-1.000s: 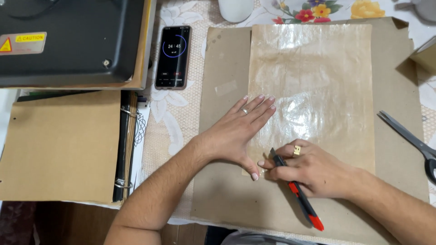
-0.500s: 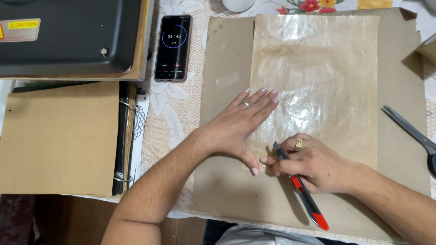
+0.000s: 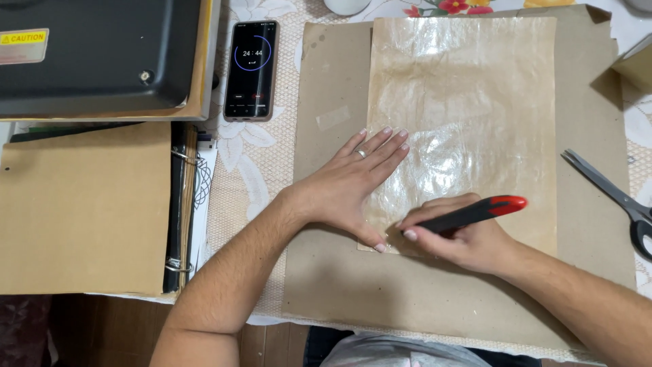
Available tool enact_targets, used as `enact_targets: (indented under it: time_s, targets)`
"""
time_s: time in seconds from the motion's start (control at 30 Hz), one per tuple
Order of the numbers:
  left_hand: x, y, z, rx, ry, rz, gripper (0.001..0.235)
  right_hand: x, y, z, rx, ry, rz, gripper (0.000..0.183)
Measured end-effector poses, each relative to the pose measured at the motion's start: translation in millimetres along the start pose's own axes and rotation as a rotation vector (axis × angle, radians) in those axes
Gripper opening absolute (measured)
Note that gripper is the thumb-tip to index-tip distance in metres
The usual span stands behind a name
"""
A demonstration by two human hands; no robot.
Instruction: The person uses a utility knife to trim the edges of a sheet of parchment paper on a cardboard surface. They then unwrap a plastic bag containing small, colorful, die-cut paper shapes and use scissors to trim the edges of the individual pieces.
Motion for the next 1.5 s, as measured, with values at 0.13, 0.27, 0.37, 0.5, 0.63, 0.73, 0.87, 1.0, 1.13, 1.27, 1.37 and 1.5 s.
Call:
enact_targets:
  time_s: [0.13, 0.27, 0.37, 0.5, 0.63, 0.73, 0.87, 1.0, 1.13, 1.27, 1.37, 1.5]
  targets:
    - [-0.3, 1.0, -0.4, 0.007, 0.016, -0.014, 0.153, -2.8, 6.8, 1.0, 0.006, -0.164, 0.041, 0.017]
    - [0.9, 1.5, -0.2, -0.016, 0.02, -0.007, 0.155, -4.5, 9.2, -1.6, -0.057, -0.175, 0.069, 0.017]
    - [-0.6, 1.2, 1.3, -0.022, 0.007, 0.006, 0.154, -3.6, 8.7, -1.9, -0.042, -0.195, 0.078, 0.016]
    - [0.5, 1.9, 1.0, -0.029, 0.013, -0.013, 0.154, -3.9, 9.0, 0.3, -0.038, -0.21, 0.1, 0.016]
    - [0.2, 3.7, 2.2, -0.032, 0.015, -0.023, 0.152, -4.3, 9.9, -3.2, -0.058, -0.195, 0.101, 0.016]
    - [0.3, 3.9, 2.4, -0.017, 0.028, -0.03, 0.155, -4.6, 7.7, -6.0, -0.055, -0.21, 0.104, 0.017]
    - [0.1, -5.8, -3.7, -0.075, -0.013, 0.002, 0.148, -17.2, -32.9, -38.9, 0.152, 0.137, -0.303, 0.019]
    - [4.2, -16.9, -16.5, -0.134, -0.12, -0.069, 0.126, -48.3, -60.0, -40.6, 0.187, 0.243, -0.647, 0.015]
    - [8.2, 2.5, -17.8, 0.07, -0.129, -0.164, 0.14, -60.3, -43.5, -24.9, -0.251, 0.466, -0.546, 0.015]
    - [9.7, 2.8, -18.0, 0.097, -0.113, -0.147, 0.139, -33.5, -30.7, -7.7, -0.17, 0.183, -0.415, 0.013]
    - [10.9, 3.7, -15.7, 0.074, -0.115, -0.125, 0.131, -29.2, -24.1, -9.0, -0.219, 0.054, -0.355, 0.011]
    - [10.2, 12.6, -12.9, 0.153, -0.093, -0.132, 0.119, -25.2, -19.7, -8.3, -0.325, -0.114, -0.315, 0.012]
Point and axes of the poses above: each hand's wrist, its own x-axis towards the middle knuckle, its own y-axis out of the palm, z = x × y, the point moved 5 cm from there along x, towards the middle knuckle, and after that the axes turned 4 degrees about -z, right-handed, at the moved point
